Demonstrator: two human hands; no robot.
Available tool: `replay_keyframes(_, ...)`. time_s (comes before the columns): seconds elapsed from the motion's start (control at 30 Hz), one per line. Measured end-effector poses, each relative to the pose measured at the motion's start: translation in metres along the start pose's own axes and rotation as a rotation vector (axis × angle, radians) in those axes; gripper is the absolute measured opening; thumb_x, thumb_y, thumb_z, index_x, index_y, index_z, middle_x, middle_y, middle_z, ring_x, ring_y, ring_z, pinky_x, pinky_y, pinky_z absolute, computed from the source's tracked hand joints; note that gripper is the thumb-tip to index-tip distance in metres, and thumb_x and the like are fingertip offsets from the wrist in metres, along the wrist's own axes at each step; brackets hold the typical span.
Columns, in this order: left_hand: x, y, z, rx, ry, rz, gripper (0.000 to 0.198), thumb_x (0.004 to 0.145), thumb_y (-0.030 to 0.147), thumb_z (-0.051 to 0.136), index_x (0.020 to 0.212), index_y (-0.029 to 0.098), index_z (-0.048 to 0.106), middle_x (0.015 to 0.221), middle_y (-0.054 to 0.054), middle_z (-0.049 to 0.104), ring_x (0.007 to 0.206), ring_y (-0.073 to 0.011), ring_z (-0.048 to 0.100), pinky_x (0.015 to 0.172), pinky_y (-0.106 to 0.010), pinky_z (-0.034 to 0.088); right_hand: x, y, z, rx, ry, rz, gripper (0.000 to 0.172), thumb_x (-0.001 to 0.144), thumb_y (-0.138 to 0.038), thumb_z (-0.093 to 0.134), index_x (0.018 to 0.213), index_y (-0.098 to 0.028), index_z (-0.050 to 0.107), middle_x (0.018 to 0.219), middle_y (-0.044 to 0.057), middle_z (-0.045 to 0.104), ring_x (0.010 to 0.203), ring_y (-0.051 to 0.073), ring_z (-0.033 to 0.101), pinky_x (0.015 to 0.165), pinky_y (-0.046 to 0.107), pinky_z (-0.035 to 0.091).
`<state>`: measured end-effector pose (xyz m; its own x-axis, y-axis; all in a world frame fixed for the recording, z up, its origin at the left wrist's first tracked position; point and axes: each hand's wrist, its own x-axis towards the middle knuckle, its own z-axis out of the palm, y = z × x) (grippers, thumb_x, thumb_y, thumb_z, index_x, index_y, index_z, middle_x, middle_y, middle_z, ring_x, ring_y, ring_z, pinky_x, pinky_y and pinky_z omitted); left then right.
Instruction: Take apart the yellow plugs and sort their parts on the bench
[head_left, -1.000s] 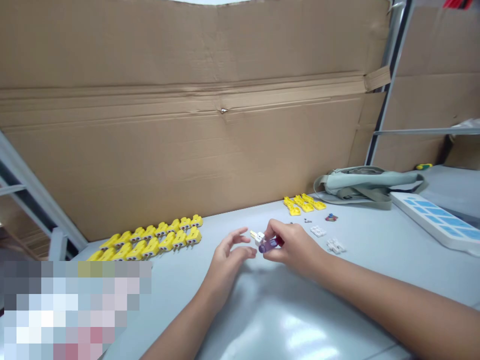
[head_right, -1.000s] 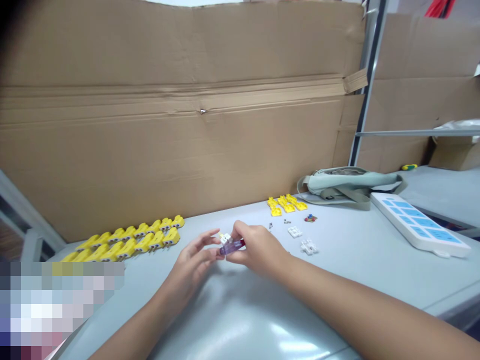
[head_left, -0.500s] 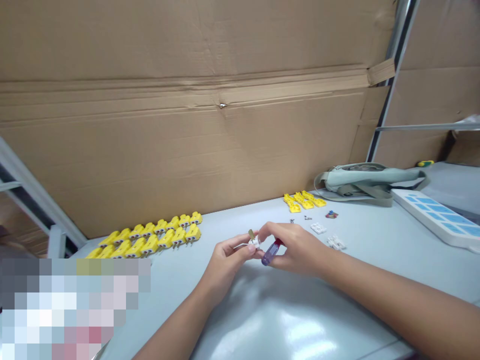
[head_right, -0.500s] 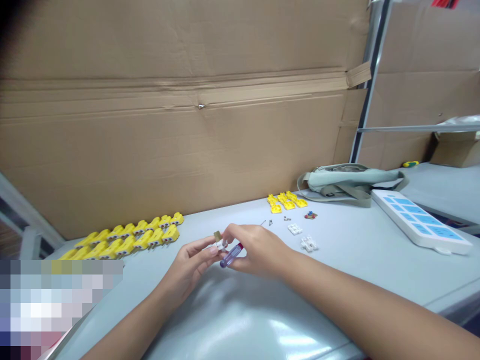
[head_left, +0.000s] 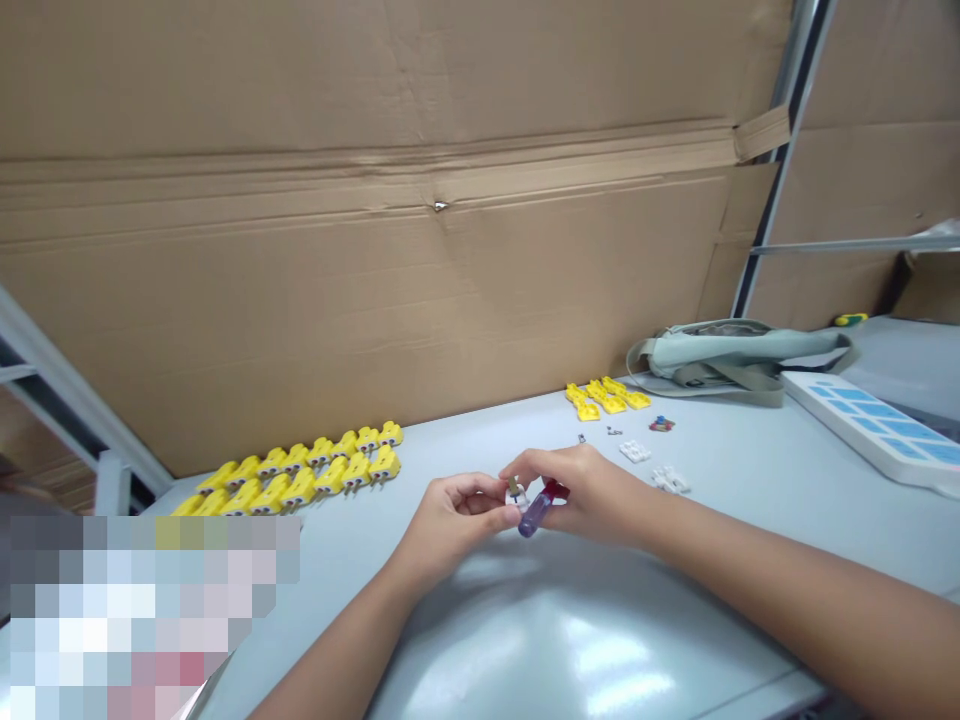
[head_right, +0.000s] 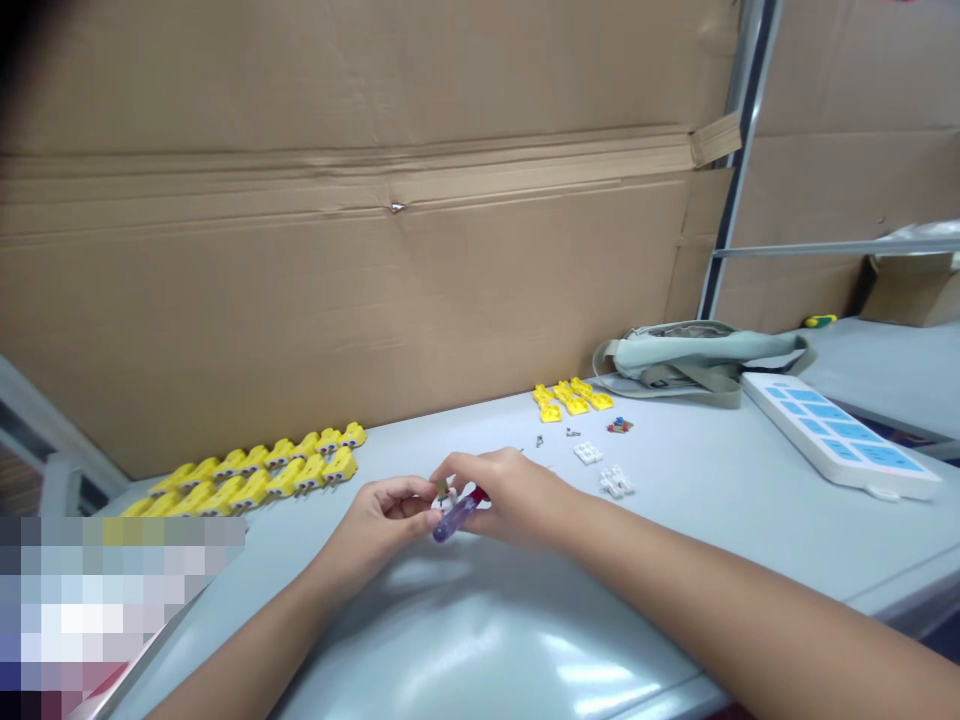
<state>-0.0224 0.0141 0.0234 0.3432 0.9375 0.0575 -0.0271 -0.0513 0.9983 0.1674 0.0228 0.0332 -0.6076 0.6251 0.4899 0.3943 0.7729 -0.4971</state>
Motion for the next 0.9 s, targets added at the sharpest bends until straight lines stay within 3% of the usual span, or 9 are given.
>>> replay_keyframes(0.23, 0.000, 0.001, -0.001, -0.012, -0.034, -0.011, 0.019, 0.057, 0.025, 0.079, 0.069, 0.015, 0.068, 0.073, -0.002, 0.070, 0.068, -0.0148, 0.062, 0.070, -0.027, 0.048, 0.001, 0.002, -0.005, 0.033, -0.031, -0.023, 0.023, 0.072, -0.018, 0.063, 0.094, -0.020, 0.059, 0.077, 0.000, 0.067, 0.058, 0.008, 0.056, 0.051, 0.017, 0.037)
replay_keyframes(0.37, -0.001, -0.001, -0.004, -0.001, -0.069, -0.051, 0.017, 0.064, 0.027, 0.075, 0.077, 0.015, 0.071, 0.077, -0.004, 0.071, 0.069, -0.0154, 0.063, 0.073, -0.028, 0.048, 0.002, -0.001, -0.007, 0.034, -0.071, 0.003, 0.026, 0.072, -0.017, 0.061, 0.097, -0.021, 0.056, 0.078, -0.001, 0.068, 0.060, 0.008, 0.056, 0.052, 0.018, 0.037)
replay_keyframes(0.53, 0.000, -0.002, -0.004, -0.113, -0.057, -0.123, 0.029, 0.068, 0.031, 0.073, 0.092, 0.014, 0.071, 0.087, -0.009, 0.072, 0.076, -0.0174, 0.064, 0.079, -0.032, 0.049, 0.002, -0.005, -0.008, 0.001, -0.078, 0.138, 0.033, 0.070, -0.011, 0.055, 0.101, -0.021, 0.050, 0.084, 0.001, 0.069, 0.065, 0.012, 0.059, 0.058, 0.022, 0.039)
replay_keyframes(0.77, 0.000, -0.002, -0.008, -0.218, -0.072, -0.227, 0.024, 0.068, 0.027, 0.073, 0.085, 0.010, 0.071, 0.071, -0.008, 0.069, 0.069, -0.0158, 0.063, 0.073, -0.029, 0.049, -0.002, -0.001, 0.002, -0.084, -0.142, 0.283, 0.029, 0.075, -0.019, 0.055, 0.103, -0.021, 0.046, 0.090, 0.004, 0.067, 0.079, 0.018, 0.061, 0.065, 0.027, 0.041)
replay_keyframes(0.9, 0.002, -0.004, -0.012, -0.321, 0.003, -0.180, 0.020, 0.067, 0.024, 0.073, 0.081, 0.010, 0.070, 0.072, -0.007, 0.068, 0.065, -0.0142, 0.062, 0.067, -0.025, 0.048, -0.004, -0.002, 0.004, -0.156, -0.233, 0.327, 0.027, 0.080, -0.023, 0.051, 0.107, -0.022, 0.045, 0.089, 0.005, 0.066, 0.076, 0.019, 0.060, 0.061, 0.026, 0.040)
